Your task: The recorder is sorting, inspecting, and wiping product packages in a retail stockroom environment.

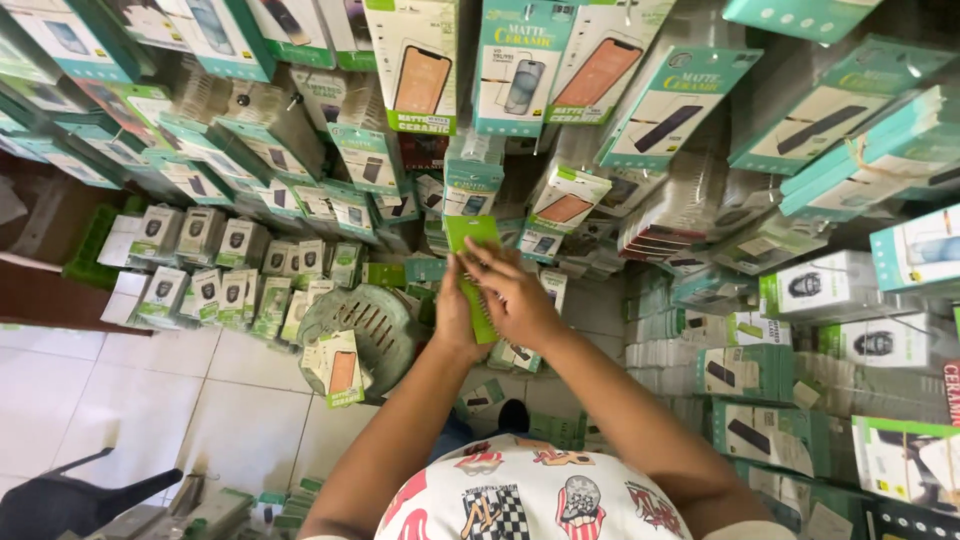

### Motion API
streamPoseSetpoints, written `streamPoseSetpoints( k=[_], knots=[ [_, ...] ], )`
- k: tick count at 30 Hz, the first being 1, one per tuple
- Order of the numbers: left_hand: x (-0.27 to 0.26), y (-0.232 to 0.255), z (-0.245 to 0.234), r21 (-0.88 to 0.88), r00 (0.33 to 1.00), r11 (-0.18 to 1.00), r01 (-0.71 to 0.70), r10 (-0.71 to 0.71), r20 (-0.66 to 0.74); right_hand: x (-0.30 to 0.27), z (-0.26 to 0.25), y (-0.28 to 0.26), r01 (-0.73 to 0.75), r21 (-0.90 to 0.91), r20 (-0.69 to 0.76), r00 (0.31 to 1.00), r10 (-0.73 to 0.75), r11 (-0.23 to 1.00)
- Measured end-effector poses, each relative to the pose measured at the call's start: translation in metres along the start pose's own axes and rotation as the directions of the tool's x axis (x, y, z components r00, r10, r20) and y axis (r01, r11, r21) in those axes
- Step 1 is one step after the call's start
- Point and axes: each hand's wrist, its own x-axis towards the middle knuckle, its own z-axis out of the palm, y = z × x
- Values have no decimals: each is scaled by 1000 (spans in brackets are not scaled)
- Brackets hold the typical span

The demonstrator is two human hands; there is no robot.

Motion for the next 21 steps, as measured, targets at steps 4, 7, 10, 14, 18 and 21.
streamPoseSetpoints(
  k=[4,7,10,14,18,21],
  knots=[
    [-45,-14,52,51,975,977,208,-204,-84,20,-14,4,-160,-32,-127,980,155,987],
    [-44,-3,67,-7,1000,1000,17,-17,-6,10,-8,-2,-28,-1,-122,992,28,1000],
    [-25,-1,39,-23,1000,999,30,-30,-7,-7,-21,9,-21,-43,37,999,23,999],
    [-34,-28,29,139,977,969,206,-212,34,3,-14,39,44,-63,-64,997,-48,997],
    [-26,-15,30,-37,952,996,-85,92,293,-16,-12,-8,66,38,59,996,-68,997],
    [-42,-3,49,52,996,995,85,-86,20,-16,-25,23,49,22,21,999,-49,999]
  ],
)
